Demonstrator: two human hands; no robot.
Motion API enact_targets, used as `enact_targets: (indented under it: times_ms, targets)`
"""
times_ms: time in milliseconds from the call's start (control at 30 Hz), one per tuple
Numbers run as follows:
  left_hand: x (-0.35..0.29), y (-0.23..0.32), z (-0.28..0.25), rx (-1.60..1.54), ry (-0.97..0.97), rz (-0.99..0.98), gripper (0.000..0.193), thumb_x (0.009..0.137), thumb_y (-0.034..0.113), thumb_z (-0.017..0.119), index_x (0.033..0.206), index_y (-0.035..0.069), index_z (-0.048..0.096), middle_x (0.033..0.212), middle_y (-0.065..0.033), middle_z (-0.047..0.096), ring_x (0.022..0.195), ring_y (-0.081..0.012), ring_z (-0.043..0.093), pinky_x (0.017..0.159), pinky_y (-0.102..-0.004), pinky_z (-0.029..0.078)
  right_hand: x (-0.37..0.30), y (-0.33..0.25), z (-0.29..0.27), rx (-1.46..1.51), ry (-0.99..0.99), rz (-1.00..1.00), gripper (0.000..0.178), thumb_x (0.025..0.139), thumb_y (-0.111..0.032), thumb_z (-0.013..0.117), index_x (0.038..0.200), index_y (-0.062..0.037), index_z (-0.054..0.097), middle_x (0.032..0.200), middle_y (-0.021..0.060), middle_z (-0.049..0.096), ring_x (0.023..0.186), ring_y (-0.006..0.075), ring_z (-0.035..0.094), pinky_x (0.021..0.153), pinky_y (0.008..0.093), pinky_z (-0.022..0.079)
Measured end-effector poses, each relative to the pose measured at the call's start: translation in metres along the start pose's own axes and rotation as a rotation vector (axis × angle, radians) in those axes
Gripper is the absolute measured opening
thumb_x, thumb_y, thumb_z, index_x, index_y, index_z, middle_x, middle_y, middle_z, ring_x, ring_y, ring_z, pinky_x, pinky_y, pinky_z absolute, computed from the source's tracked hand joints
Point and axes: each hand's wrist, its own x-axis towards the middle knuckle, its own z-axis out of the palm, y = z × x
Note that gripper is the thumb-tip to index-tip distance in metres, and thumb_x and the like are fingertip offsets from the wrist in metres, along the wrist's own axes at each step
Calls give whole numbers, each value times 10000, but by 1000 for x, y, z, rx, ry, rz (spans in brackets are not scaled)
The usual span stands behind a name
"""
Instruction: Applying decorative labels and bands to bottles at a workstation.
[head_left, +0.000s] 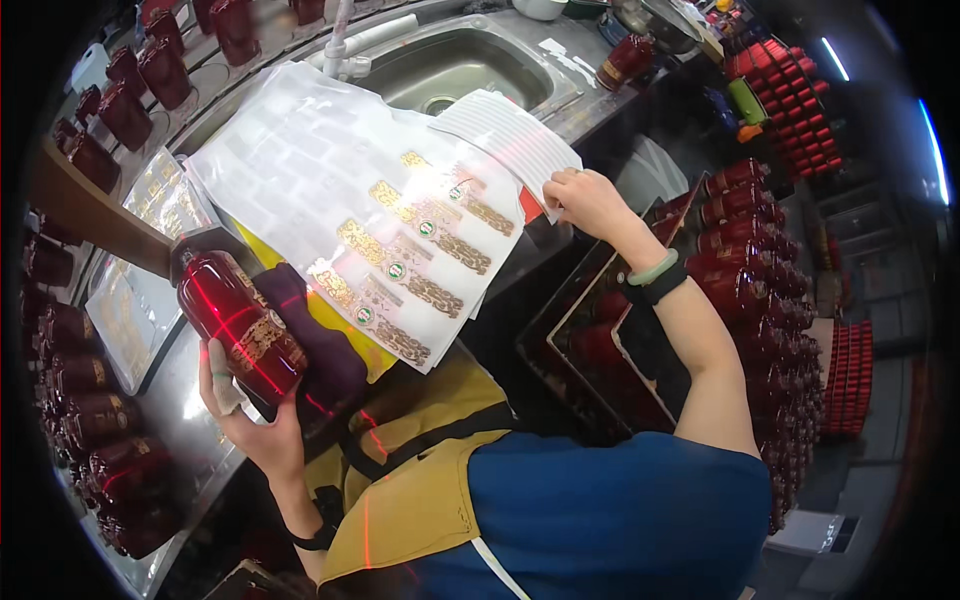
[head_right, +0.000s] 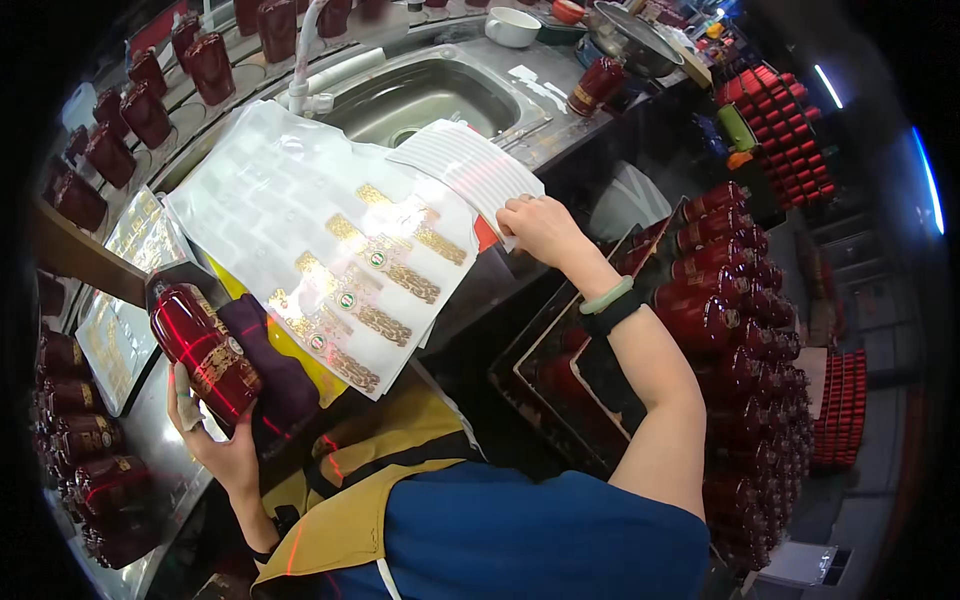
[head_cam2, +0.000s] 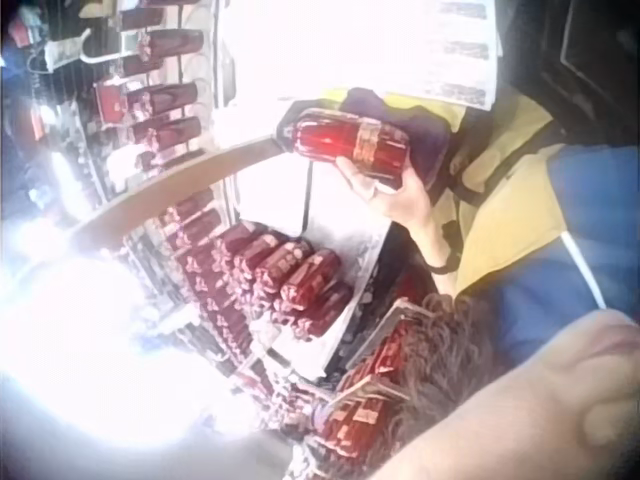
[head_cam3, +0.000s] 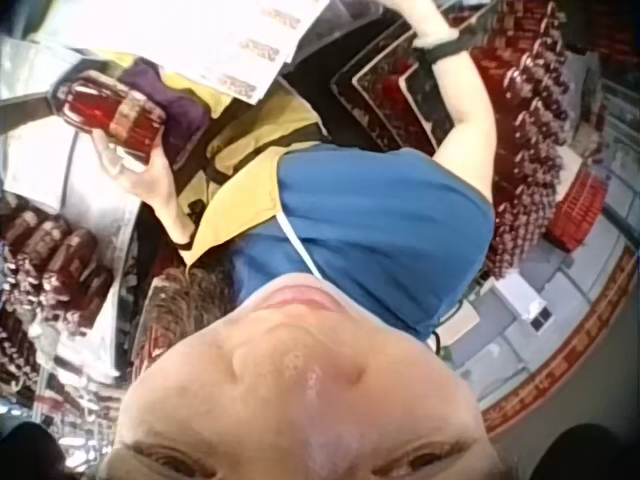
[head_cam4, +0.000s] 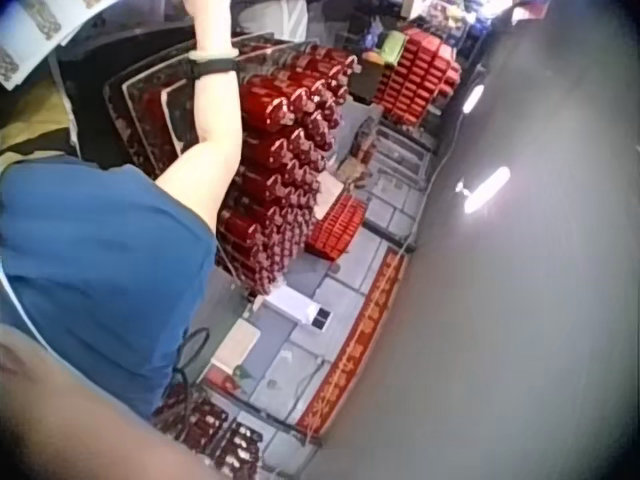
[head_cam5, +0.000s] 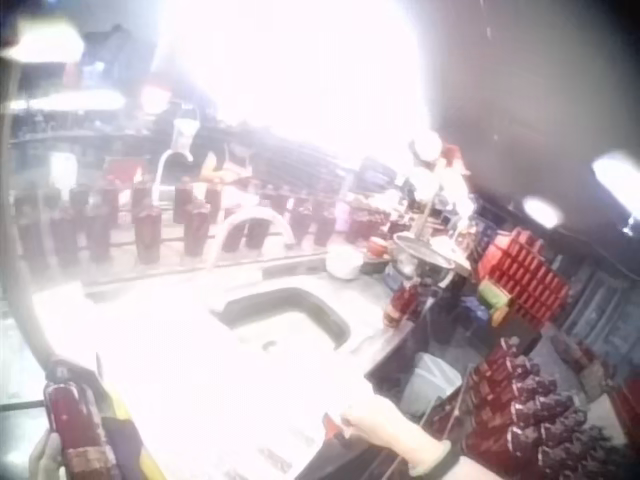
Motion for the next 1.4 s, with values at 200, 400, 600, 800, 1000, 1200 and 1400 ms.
enact_targets:
  times_ms: [200,400,600,800,1000,1200,1400]
  targets:
    - [0,0,0,-12,7,8,901,678,10,876,1496,18,499,1519,-173,485,1404,-340,473,1180,-431,335,1,15,1,-50,56,-151,218,728,-202,805,873,-147,652,879,30,659,926,254,668,785,395,516]
    - [1,-1,1,-22,6,3,896,676,3,872,1492,10,502,1518,-177,484,1408,-347,469,1178,-435,338,5,17,-7,-32,-6,-166,142,751,-192,788,817,-143,673,855,43,665,895,274,669,782,404,519]
    - [1,0,-1,6,-12,10,878,732,4,865,1517,12,473,1525,-142,475,1403,-300,477,1148,-405,388,12,17,-30,179,-102,29,85,832,-144,731,877,-78,702,926,120,693,930,344,670,805,431,532]
    - [2,1,-1,-46,-5,-3,880,724,13,871,1514,18,481,1523,-144,478,1406,-304,475,1151,-404,378,52,74,-74,129,556,486,220,933,-289,652,1041,-111,723,1004,190,734,991,409,699,839,505,547]
    - [2,1,-1,-44,5,11,885,722,24,871,1517,38,482,1518,-158,477,1414,-324,465,1168,-420,365,13,158,-149,-83,657,793,271,937,-316,598,1098,-154,745,1094,213,733,1076,427,685,912,527,541]
    - [2,2,0,-19,-12,23,884,726,29,872,1516,33,477,1523,-155,471,1420,-325,455,1180,-427,350,-22,176,-177,-206,470,931,232,925,-324,659,1080,-183,759,1126,191,738,1085,405,697,918,520,552]
    - [1,1,-1,-22,-3,23,884,729,31,871,1520,42,476,1524,-151,472,1416,-321,460,1173,-426,356,-15,173,-91,-89,261,1084,249,894,-285,672,1078,-163,787,1200,189,726,1129,406,689,982,498,547]
